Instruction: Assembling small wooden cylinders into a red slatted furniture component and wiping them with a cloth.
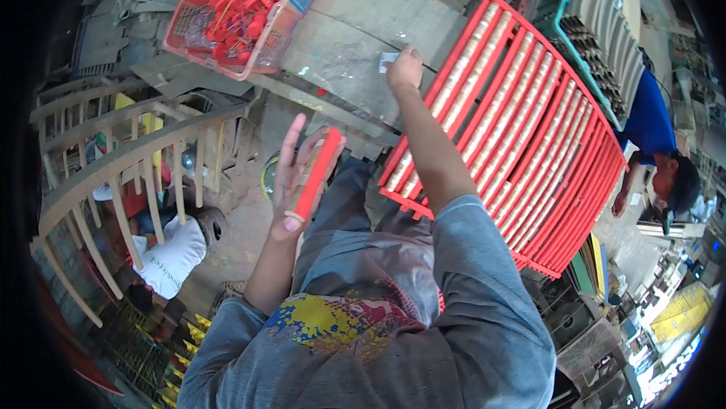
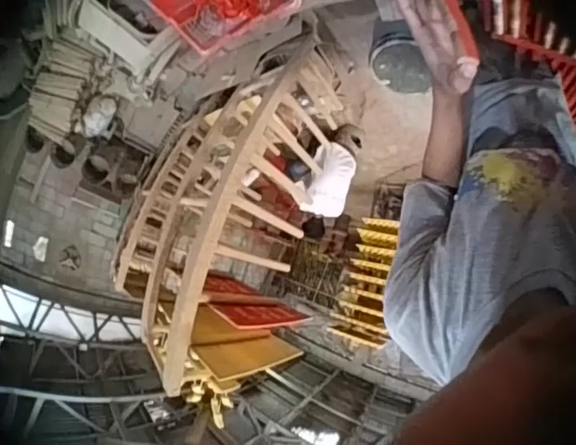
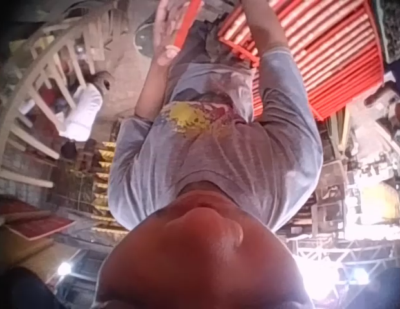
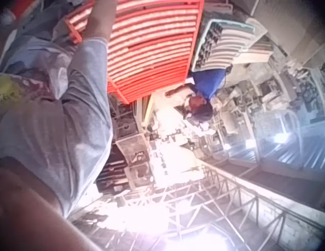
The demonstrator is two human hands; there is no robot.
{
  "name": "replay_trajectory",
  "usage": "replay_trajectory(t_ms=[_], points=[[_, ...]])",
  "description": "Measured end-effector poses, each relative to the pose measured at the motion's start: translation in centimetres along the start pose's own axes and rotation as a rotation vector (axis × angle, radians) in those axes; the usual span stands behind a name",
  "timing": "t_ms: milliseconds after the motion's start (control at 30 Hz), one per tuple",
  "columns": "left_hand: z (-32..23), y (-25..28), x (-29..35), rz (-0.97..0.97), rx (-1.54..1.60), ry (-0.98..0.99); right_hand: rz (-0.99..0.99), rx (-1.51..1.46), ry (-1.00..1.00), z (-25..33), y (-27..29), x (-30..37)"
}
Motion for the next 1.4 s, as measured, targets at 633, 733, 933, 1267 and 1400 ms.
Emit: replay_trajectory(t_ms=[633,733,933,1267,1400], points=[[-1.5,-12.4,0.1,0.516,-0.04,0.033,0.137,-1.28,0.096,7.2,40.5,19.8],[-1.7,-15.2,1.1,0.606,-0.073,0.108,0.018,-1.036,0.076,5.5,42.6,20.0],[-0.9,-18.2,3.2,0.713,-0.058,0.219,-0.09,-1.322,-0.081,2.9,43.4,23.5],[0.3,-19.1,4.5,0.752,-0.078,0.294,-0.224,-1.211,-0.061,1.9,41.6,24.9],[0.5,-18.9,4.3,0.667,-0.086,0.31,-0.212,-1.152,0.037,4.4,42.1,24.3]])
Point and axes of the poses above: each hand's wrist, its own x-axis away from the middle knuckle, its own y-axis out of the back of the hand, z = x × y, the point moved 5 cm from there along -x, towards the middle knuckle, and after that the axes turned 9 degrees about -x, right-handed, at the moved point
